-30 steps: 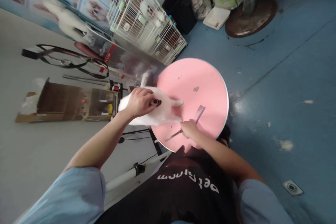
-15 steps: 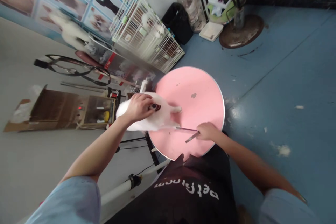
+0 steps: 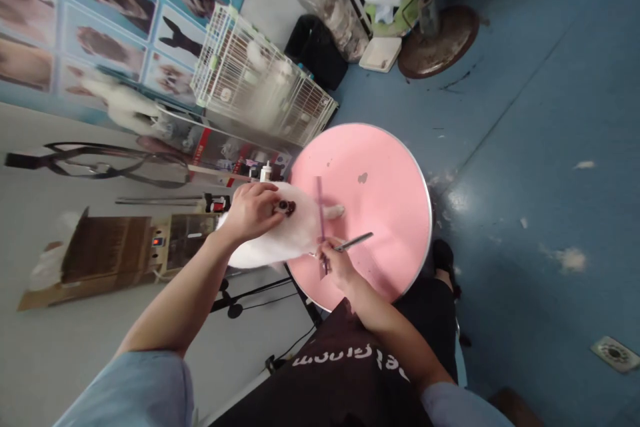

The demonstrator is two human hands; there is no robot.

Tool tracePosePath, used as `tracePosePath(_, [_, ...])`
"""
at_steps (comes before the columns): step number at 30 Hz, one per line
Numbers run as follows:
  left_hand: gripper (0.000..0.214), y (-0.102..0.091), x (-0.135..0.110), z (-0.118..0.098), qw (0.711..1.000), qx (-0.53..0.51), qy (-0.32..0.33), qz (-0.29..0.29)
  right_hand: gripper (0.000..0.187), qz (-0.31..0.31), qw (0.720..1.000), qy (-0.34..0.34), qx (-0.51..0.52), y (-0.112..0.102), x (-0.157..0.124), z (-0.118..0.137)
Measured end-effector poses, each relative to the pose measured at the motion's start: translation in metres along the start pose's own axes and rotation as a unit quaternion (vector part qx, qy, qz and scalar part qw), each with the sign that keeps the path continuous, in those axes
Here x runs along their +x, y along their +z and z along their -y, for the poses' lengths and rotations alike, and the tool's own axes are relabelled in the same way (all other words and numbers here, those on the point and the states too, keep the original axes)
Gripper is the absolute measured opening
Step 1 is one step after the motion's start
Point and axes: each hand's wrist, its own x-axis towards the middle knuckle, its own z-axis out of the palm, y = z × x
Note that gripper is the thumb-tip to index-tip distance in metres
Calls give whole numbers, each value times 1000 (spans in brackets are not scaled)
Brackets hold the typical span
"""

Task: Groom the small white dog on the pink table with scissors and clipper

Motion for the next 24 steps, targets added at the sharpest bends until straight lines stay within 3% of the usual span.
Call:
tracePosePath(5, [22,2,1,4,1000,15,20,-17,30,8,1000,-11,15,-8,-3,-10])
tracePosePath(10, [22,3,4,9,998,15,51,-44,29,-56,992,-65,92,-7,6,-30])
tracePosePath(14, [22,3,7,13,996,19,65,-52,33,-33,991,-71,105,0,8,-51])
tracePosePath(18, [21,6,11,18,995,13,81,-60,39,-112,976,-131,130,17,7,-75])
tracePosePath(22, [22,10,18,20,995,12,77,-64,35,-30,990,-131,35,47,3,-96])
tracePosePath(24, [23,11,21,19,996,7,69,-63,34,-41,987,-151,43,60,1,-102])
